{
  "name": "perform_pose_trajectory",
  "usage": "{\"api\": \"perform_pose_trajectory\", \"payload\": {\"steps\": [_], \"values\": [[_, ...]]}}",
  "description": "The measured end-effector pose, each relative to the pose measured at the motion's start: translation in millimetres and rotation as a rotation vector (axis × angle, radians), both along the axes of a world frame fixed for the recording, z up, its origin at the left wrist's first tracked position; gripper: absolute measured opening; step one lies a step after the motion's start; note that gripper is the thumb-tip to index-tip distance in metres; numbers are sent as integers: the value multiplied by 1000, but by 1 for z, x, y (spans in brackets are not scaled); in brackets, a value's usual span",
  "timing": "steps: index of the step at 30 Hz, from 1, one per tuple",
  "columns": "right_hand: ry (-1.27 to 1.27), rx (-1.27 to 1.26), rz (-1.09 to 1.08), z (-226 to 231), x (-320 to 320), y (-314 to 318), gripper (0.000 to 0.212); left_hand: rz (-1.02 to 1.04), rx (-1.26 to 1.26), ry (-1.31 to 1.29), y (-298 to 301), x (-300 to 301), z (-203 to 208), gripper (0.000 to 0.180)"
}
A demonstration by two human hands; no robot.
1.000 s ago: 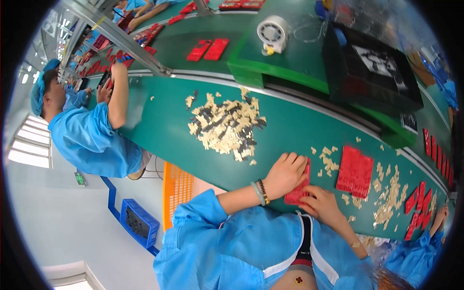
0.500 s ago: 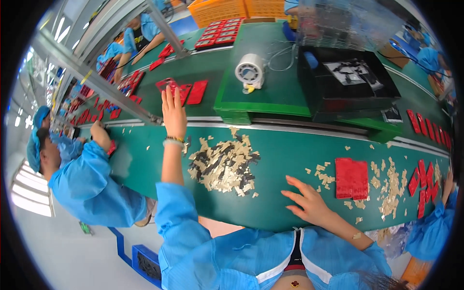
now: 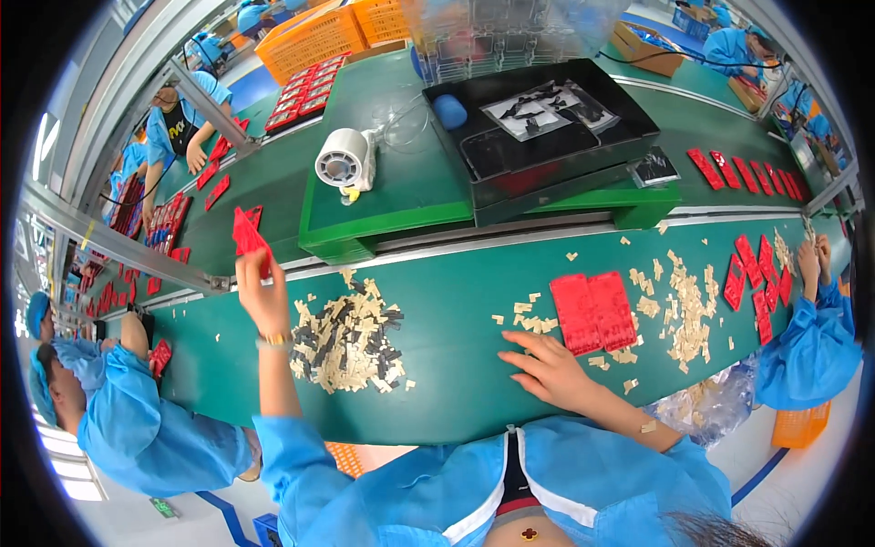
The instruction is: The person assembles small electronic components by hand, inserting metal pieces into red plastic housings on a production line.
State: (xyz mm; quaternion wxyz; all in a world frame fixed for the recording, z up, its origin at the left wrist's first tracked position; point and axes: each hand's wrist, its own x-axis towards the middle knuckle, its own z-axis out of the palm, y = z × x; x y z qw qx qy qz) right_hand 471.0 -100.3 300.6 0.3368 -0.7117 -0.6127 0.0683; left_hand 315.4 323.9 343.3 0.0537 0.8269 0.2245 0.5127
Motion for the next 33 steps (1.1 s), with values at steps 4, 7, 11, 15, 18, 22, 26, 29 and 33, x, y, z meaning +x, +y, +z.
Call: {"api": "perform_pose_trajectory", "payload": {"steps": [4, 7, 11, 15, 18, 22, 26, 29, 33], "values": [[101, 180, -112, 8, -5, 5, 52, -240, 246, 464, -158, -26, 23, 15], [113, 228, -19, 3, -8, 8, 55, -618, 178, 395, -251, -26, -15, 37], [-154, 253, -9, 30, 34, 3, 55, -632, -246, 657, -277, -23, -17, 50], [-417, 415, -158, 121, 105, 42, 57, 26, -144, 565, -200, -50, -49, 63], [-523, 321, -96, 162, 144, 82, 54, 175, -95, 539, -164, -55, -68, 55], [-563, -49, -113, 172, 167, 103, 57, 75, -164, 496, -144, -47, -67, 26], [-669, 217, -74, 170, 137, 95, 60, -11, -114, 413, -135, -51, -66, 11], [-508, 444, 21, 133, 94, 54, 44, -26, -229, 303, -134, -61, -59, 9], [-314, -53, 331, 28, 17, -30, 51, -107, -365, 206, -136, -54, -52, 10]]}}
